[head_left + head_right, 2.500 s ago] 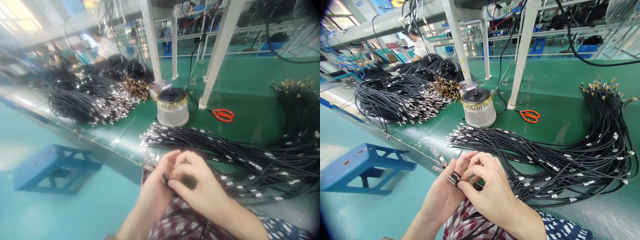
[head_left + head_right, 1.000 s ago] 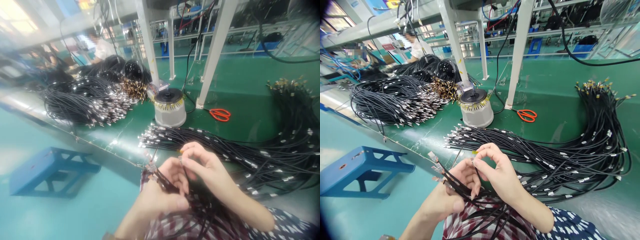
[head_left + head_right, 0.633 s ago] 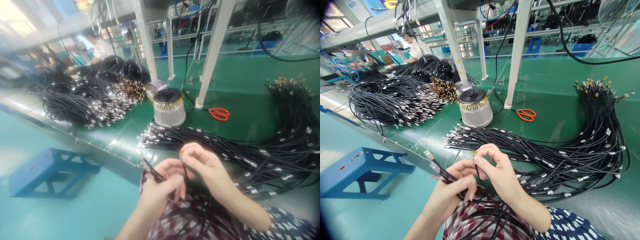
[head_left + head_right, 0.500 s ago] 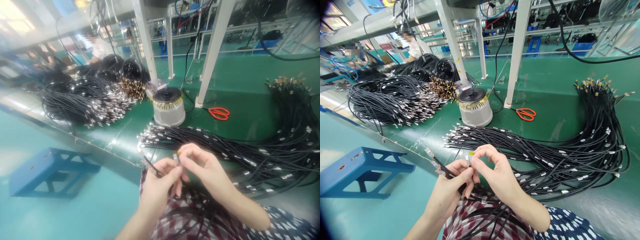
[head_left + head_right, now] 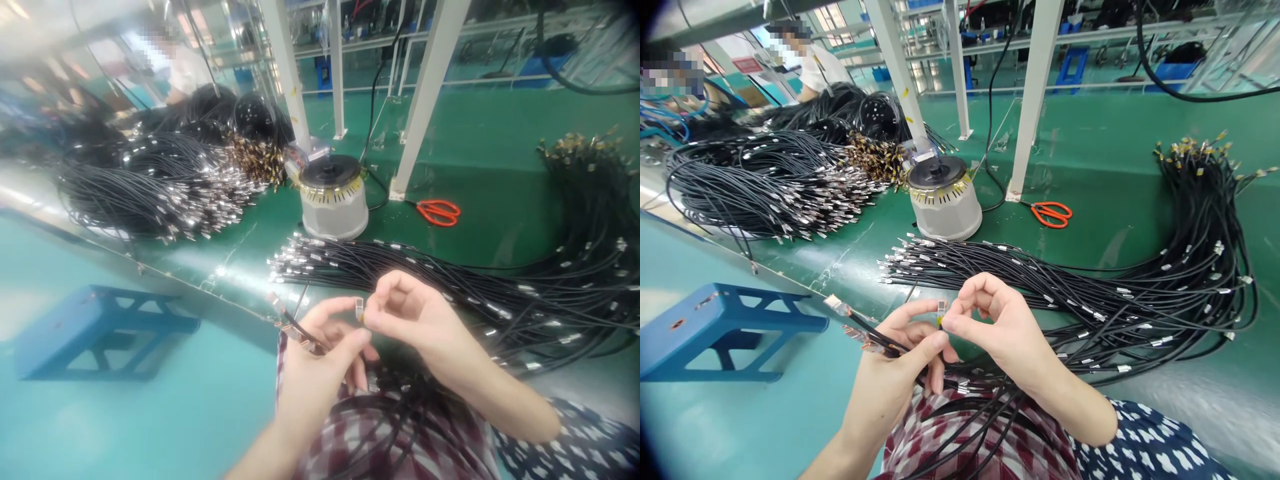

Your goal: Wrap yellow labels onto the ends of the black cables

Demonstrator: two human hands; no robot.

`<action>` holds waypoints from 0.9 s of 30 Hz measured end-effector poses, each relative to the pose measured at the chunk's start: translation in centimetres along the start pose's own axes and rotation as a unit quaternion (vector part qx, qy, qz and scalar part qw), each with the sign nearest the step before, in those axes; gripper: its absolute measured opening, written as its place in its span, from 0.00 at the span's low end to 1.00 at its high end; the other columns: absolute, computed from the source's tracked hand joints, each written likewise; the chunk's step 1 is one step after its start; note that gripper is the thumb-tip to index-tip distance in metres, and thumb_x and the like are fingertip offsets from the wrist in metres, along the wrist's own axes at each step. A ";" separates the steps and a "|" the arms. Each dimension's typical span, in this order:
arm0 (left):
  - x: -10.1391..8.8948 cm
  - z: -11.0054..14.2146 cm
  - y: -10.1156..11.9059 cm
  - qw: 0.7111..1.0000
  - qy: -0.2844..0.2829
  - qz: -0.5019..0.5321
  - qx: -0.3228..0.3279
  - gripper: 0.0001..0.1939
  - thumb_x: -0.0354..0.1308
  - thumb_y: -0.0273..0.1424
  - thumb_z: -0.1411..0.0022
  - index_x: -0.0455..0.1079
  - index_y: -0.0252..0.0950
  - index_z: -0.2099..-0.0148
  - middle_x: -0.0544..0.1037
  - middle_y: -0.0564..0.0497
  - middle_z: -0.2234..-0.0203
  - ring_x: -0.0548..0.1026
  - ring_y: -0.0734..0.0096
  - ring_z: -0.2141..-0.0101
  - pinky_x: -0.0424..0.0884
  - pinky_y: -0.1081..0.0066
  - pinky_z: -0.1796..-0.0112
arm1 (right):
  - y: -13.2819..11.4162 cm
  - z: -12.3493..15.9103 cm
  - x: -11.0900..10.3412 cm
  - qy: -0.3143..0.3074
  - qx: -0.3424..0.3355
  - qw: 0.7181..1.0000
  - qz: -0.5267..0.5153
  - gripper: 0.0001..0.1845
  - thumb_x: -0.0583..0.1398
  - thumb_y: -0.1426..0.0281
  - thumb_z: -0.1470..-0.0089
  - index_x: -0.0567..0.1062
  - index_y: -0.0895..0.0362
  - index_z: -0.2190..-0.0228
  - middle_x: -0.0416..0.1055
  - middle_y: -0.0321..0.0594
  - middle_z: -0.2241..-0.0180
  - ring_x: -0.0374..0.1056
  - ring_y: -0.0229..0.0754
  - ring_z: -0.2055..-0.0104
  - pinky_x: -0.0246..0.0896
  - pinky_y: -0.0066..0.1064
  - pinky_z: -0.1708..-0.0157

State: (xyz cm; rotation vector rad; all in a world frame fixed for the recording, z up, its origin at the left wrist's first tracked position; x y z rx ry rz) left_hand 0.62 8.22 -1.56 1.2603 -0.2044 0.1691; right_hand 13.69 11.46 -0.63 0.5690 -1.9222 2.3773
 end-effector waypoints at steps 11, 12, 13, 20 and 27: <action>0.2 0.2 0.1 1.000 0.005 0.000 -0.001 0.13 0.64 0.28 0.42 0.68 0.38 0.55 0.79 0.55 0.81 0.73 0.75 0.87 0.69 0.79 0.84 | -0.1 0.1 0.0 0.036 -0.018 0.999 0.012 0.15 0.69 0.71 0.53 0.66 0.55 0.74 0.71 0.30 0.75 0.64 0.35 0.71 0.57 0.30 0.68; 0.1 0.2 0.1 1.000 0.007 0.000 -0.001 0.13 0.64 0.28 0.42 0.68 0.38 0.55 0.79 0.56 0.81 0.73 0.75 0.87 0.69 0.78 0.84 | -0.1 0.1 0.0 0.035 -0.018 0.999 0.012 0.15 0.69 0.71 0.53 0.66 0.55 0.74 0.72 0.30 0.75 0.64 0.35 0.71 0.57 0.30 0.68; 0.1 0.2 0.2 1.000 0.007 0.000 -0.001 0.13 0.64 0.28 0.42 0.68 0.38 0.55 0.79 0.56 0.81 0.73 0.75 0.87 0.69 0.78 0.84 | 0.0 0.2 0.0 0.035 -0.018 0.999 0.012 0.15 0.69 0.70 0.53 0.66 0.55 0.74 0.71 0.30 0.75 0.64 0.35 0.71 0.57 0.30 0.68; 0.3 0.3 0.2 1.000 0.009 0.005 0.001 0.13 0.64 0.28 0.43 0.68 0.38 0.56 0.79 0.56 0.81 0.72 0.75 0.87 0.69 0.78 0.84 | 0.1 0.6 0.0 0.038 -0.021 0.999 0.008 0.15 0.69 0.69 0.51 0.65 0.54 0.73 0.71 0.30 0.74 0.64 0.35 0.73 0.58 0.30 0.70; 0.3 0.4 0.4 1.000 0.010 0.004 0.000 0.12 0.64 0.28 0.42 0.68 0.38 0.56 0.78 0.57 0.82 0.72 0.76 0.87 0.69 0.78 0.84 | -0.2 0.6 0.0 0.049 -0.040 0.998 0.025 0.15 0.68 0.70 0.51 0.66 0.54 0.74 0.71 0.30 0.75 0.65 0.35 0.72 0.60 0.30 0.70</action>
Point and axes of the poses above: each hand's wrist, its own z-axis away from the middle knuckle, its own x-axis out of the palm, y = z × x, the point moved 7 cm from there along -z, towards the middle knuckle
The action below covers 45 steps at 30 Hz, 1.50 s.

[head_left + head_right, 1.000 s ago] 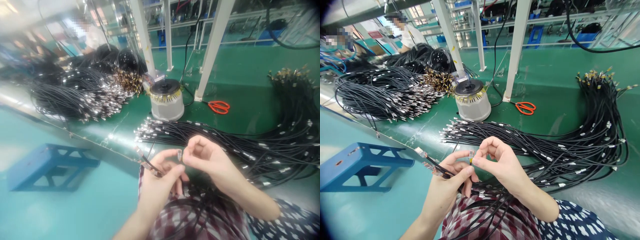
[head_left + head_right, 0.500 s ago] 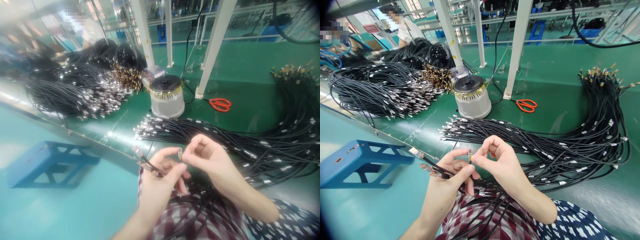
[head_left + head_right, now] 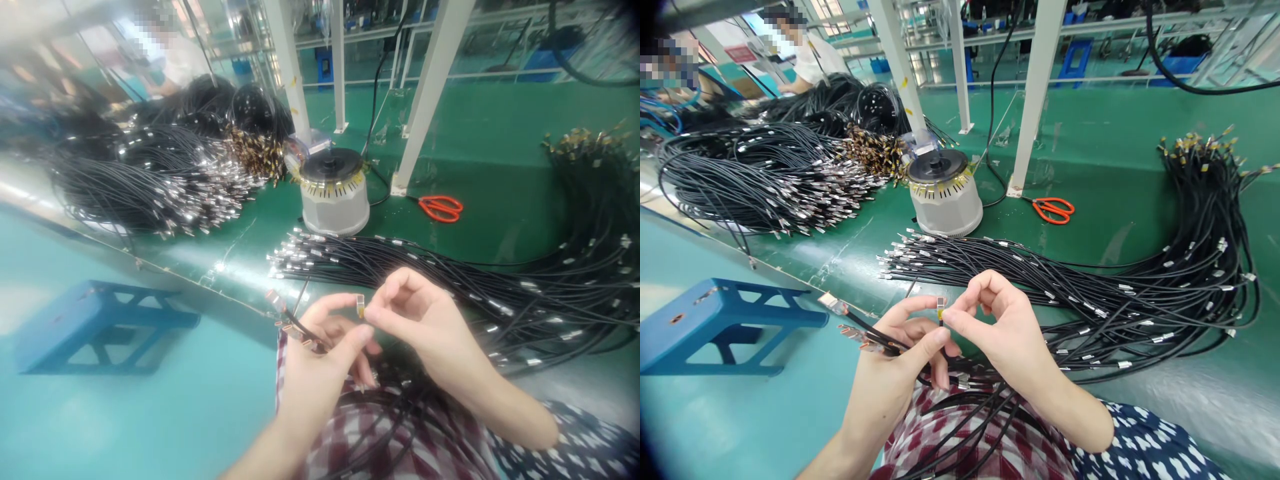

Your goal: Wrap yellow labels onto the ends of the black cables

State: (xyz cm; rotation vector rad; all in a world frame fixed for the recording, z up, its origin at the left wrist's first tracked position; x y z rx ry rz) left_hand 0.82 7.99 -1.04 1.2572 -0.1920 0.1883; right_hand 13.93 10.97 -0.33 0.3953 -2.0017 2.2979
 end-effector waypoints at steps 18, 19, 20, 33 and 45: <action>0.0 -0.6 -0.1 0.998 -0.033 0.053 0.017 0.06 0.55 0.33 0.34 0.66 0.36 0.57 0.77 0.54 0.82 0.71 0.75 0.89 0.64 0.79 0.87 | 0.4 0.3 0.4 -0.001 0.024 1.000 -0.006 0.15 0.69 0.68 0.51 0.65 0.54 0.73 0.72 0.31 0.74 0.65 0.36 0.71 0.60 0.31 0.67; -0.1 -0.6 -0.1 0.998 -0.037 0.055 0.013 0.07 0.55 0.33 0.34 0.66 0.36 0.57 0.77 0.54 0.82 0.71 0.75 0.88 0.65 0.79 0.86 | 0.4 0.2 0.3 -0.006 0.025 1.000 -0.003 0.15 0.69 0.67 0.51 0.66 0.54 0.73 0.72 0.32 0.73 0.66 0.37 0.70 0.60 0.31 0.65; -0.1 -0.7 -0.2 0.998 -0.041 0.055 0.007 0.07 0.57 0.33 0.35 0.65 0.36 0.57 0.77 0.54 0.82 0.71 0.75 0.88 0.65 0.79 0.85 | 0.4 0.2 0.3 -0.011 0.024 1.000 -0.001 0.14 0.69 0.67 0.51 0.66 0.54 0.72 0.73 0.32 0.72 0.67 0.37 0.68 0.61 0.32 0.64; -0.4 -0.8 -0.5 0.996 -0.035 0.080 -0.024 0.06 0.62 0.26 0.41 0.69 0.31 0.70 0.81 0.48 0.78 0.73 0.77 0.85 0.66 0.79 0.83 | 0.4 -0.2 0.4 0.028 0.034 0.999 -0.021 0.18 0.70 0.69 0.54 0.63 0.54 0.72 0.77 0.31 0.76 0.69 0.38 0.72 0.59 0.36 0.64; -0.4 -1.1 -0.8 0.994 -0.055 0.087 -0.042 0.09 0.66 0.27 0.46 0.67 0.33 0.71 0.77 0.53 0.81 0.68 0.81 0.88 0.60 0.82 0.85 | -0.8 0.0 1.3 0.060 -0.034 0.998 0.005 0.21 0.67 0.73 0.53 0.57 0.52 0.75 0.72 0.28 0.78 0.66 0.38 0.75 0.61 0.36 0.66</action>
Point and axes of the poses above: each hand's wrist, its own z-axis away from the middle knuckle, its own x-axis out of the palm, y = z × x, the point moved 7 cm from there along -z, towards the middle knuckle
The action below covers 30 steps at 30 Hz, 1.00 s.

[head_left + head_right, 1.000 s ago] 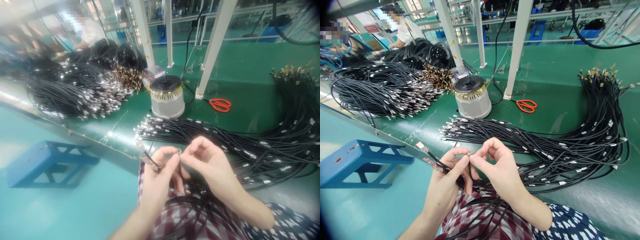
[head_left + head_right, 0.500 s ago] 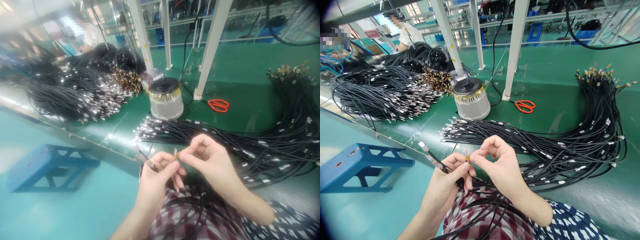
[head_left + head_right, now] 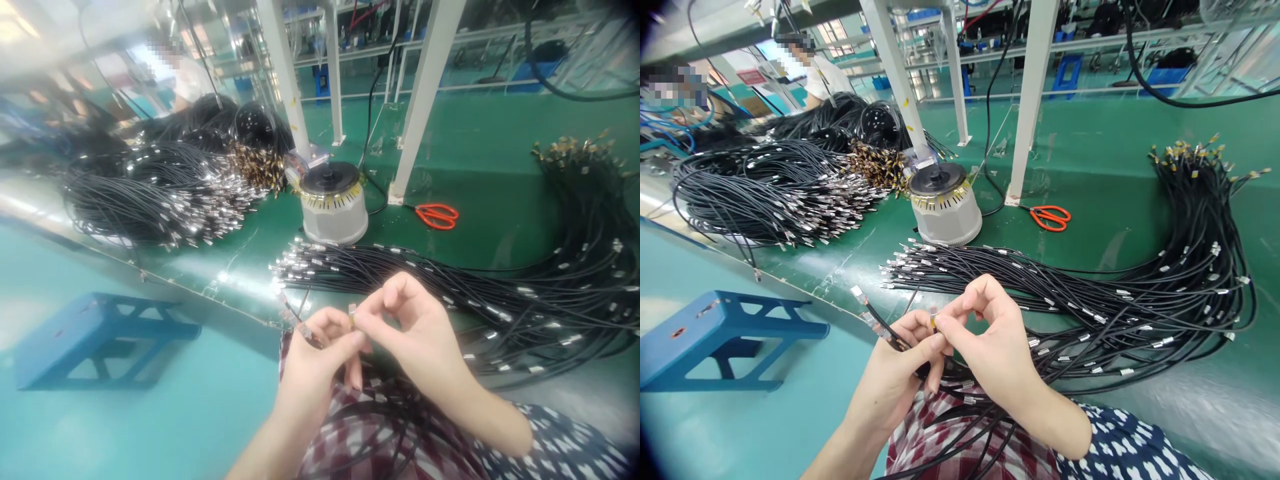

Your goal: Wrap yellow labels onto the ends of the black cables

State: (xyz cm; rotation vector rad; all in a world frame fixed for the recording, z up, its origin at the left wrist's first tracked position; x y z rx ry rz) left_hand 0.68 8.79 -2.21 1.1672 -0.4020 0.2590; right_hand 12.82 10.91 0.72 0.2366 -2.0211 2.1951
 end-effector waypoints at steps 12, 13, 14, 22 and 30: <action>0.2 0.5 0.1 1.000 -0.021 0.007 0.004 0.08 0.62 0.27 0.41 0.70 0.31 0.72 0.82 0.46 0.78 0.70 0.81 0.89 0.60 0.81 0.84 | 1.2 -1.6 0.5 -0.129 0.094 0.986 -0.039 0.20 0.72 0.69 0.57 0.65 0.54 0.72 0.77 0.35 0.71 0.69 0.37 0.72 0.62 0.29 0.70; 0.3 0.5 0.2 1.000 -0.029 0.009 0.001 0.08 0.62 0.27 0.41 0.70 0.31 0.72 0.82 0.46 0.78 0.71 0.80 0.89 0.60 0.81 0.84 | 1.4 -1.7 0.8 -0.146 0.105 0.982 -0.056 0.20 0.72 0.68 0.58 0.65 0.55 0.72 0.77 0.34 0.71 0.69 0.36 0.73 0.62 0.29 0.72; 0.3 0.4 0.2 0.999 -0.036 0.012 -0.004 0.08 0.62 0.27 0.41 0.70 0.31 0.72 0.82 0.46 0.77 0.71 0.80 0.89 0.59 0.80 0.84 | 1.5 -1.8 1.0 -0.164 0.117 0.976 -0.076 0.20 0.72 0.68 0.59 0.65 0.55 0.72 0.76 0.33 0.73 0.69 0.36 0.76 0.61 0.28 0.74; 0.1 -0.2 -0.1 0.997 -0.061 0.031 -0.032 0.12 0.64 0.35 0.43 0.76 0.30 0.71 0.81 0.45 0.78 0.71 0.77 0.88 0.60 0.78 0.85 | 1.7 -2.2 0.2 -0.153 0.070 0.985 -0.047 0.11 0.66 0.63 0.47 0.71 0.55 0.67 0.75 0.34 0.72 0.69 0.37 0.71 0.62 0.30 0.65; -0.6 -0.8 0.0 0.994 -0.059 0.085 -0.023 0.23 0.49 0.44 0.32 0.79 0.32 0.57 0.82 0.44 0.68 0.65 0.88 0.89 0.54 0.80 0.83 | 1.1 1.6 -1.0 -0.176 -0.042 0.933 0.312 0.16 0.58 0.60 0.41 0.71 0.54 0.77 0.69 0.36 0.74 0.65 0.42 0.71 0.57 0.33 0.70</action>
Point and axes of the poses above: each hand's wrist, its own z-axis away from the middle knuckle, its own x-axis out of the palm, y = z × x, the point moved 7 cm from there along -z, towards the middle knuckle
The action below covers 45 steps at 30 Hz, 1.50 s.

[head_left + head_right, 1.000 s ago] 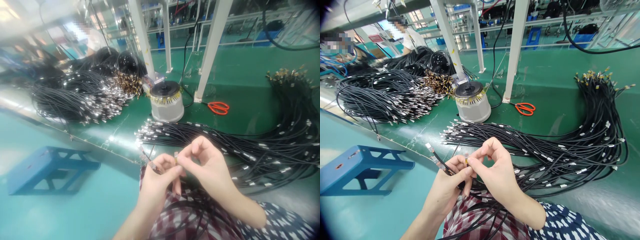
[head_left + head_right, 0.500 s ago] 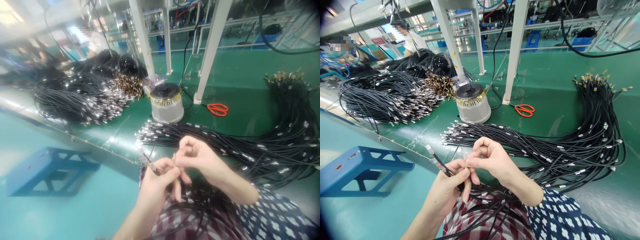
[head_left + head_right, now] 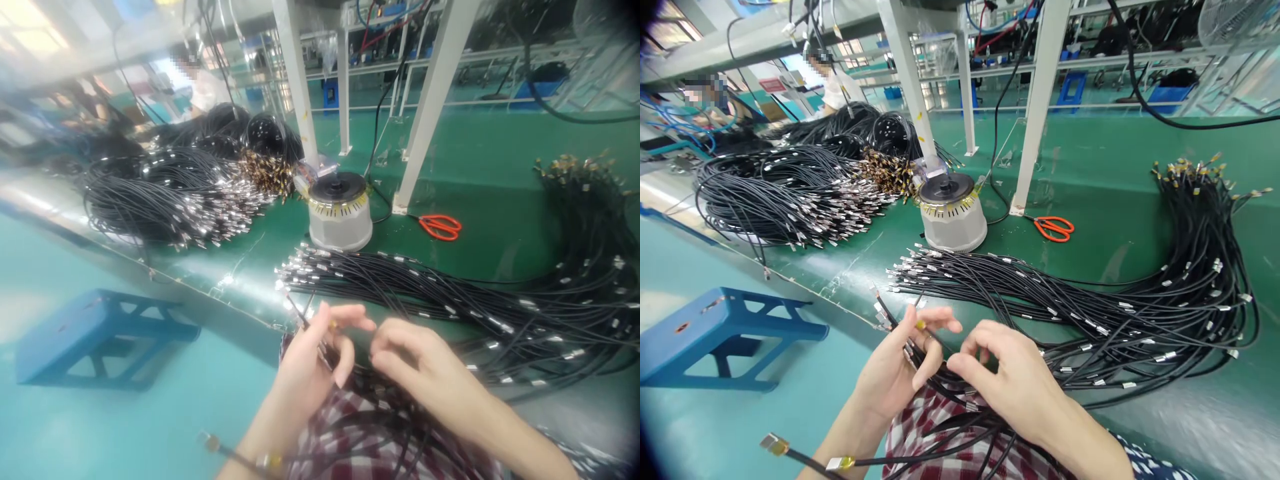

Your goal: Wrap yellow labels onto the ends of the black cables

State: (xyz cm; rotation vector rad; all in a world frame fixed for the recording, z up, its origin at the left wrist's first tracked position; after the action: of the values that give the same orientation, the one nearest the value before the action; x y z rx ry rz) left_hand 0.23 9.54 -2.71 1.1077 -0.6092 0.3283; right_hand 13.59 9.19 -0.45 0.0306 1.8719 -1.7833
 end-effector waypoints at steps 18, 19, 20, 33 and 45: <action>0.0 -0.2 -0.5 0.988 0.078 0.129 -0.035 0.29 0.51 0.50 0.36 0.78 0.27 0.64 0.79 0.41 0.71 0.75 0.67 0.70 0.72 0.72 0.64 | -3.2 1.3 2.2 0.051 -0.203 0.964 0.161 0.08 0.66 0.64 0.47 0.75 0.55 0.70 0.73 0.33 0.75 0.67 0.38 0.74 0.56 0.30 0.71; 0.0 -0.2 -0.4 0.988 0.081 0.127 -0.033 0.29 0.52 0.50 0.37 0.78 0.27 0.65 0.79 0.42 0.70 0.75 0.67 0.69 0.72 0.72 0.64 | -3.6 0.9 2.4 0.062 -0.202 0.964 0.160 0.08 0.67 0.65 0.48 0.75 0.55 0.70 0.73 0.34 0.74 0.68 0.39 0.73 0.57 0.30 0.70; -0.1 -0.2 -0.4 0.988 0.082 0.125 -0.031 0.28 0.53 0.51 0.37 0.78 0.28 0.65 0.79 0.42 0.70 0.75 0.67 0.68 0.72 0.72 0.64 | -3.9 0.6 2.7 0.066 -0.203 0.965 0.151 0.06 0.67 0.67 0.48 0.75 0.55 0.71 0.73 0.35 0.73 0.68 0.39 0.73 0.57 0.31 0.70; 0.0 0.2 0.5 0.993 0.082 -0.074 0.042 0.15 0.74 0.32 0.56 0.74 0.34 0.68 0.75 0.55 0.76 0.70 0.76 0.74 0.65 0.77 0.70 | -0.3 -2.6 0.2 0.058 0.037 0.979 -0.191 0.12 0.64 0.64 0.48 0.72 0.57 0.77 0.65 0.33 0.76 0.61 0.37 0.73 0.57 0.29 0.71; -0.7 -0.7 -0.1 0.994 0.100 -0.045 0.022 0.12 0.72 0.29 0.53 0.74 0.33 0.68 0.75 0.53 0.82 0.71 0.75 0.79 0.63 0.76 0.75 | -0.7 -8.4 -5.4 0.093 0.045 0.989 -0.104 0.10 0.65 0.65 0.52 0.80 0.58 0.77 0.71 0.35 0.81 0.60 0.35 0.79 0.56 0.27 0.77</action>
State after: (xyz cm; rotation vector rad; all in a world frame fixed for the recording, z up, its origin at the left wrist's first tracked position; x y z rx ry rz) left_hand -0.10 10.17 -3.41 1.1251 -0.3753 0.3711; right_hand 14.83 18.76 2.04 0.0382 1.9843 -2.0689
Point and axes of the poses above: each hand's wrist, its own z-axis away from the middle knuckle, its own x-axis out of the palm, y = z × x, the point moved 7 cm from there along -z, towards the middle knuckle
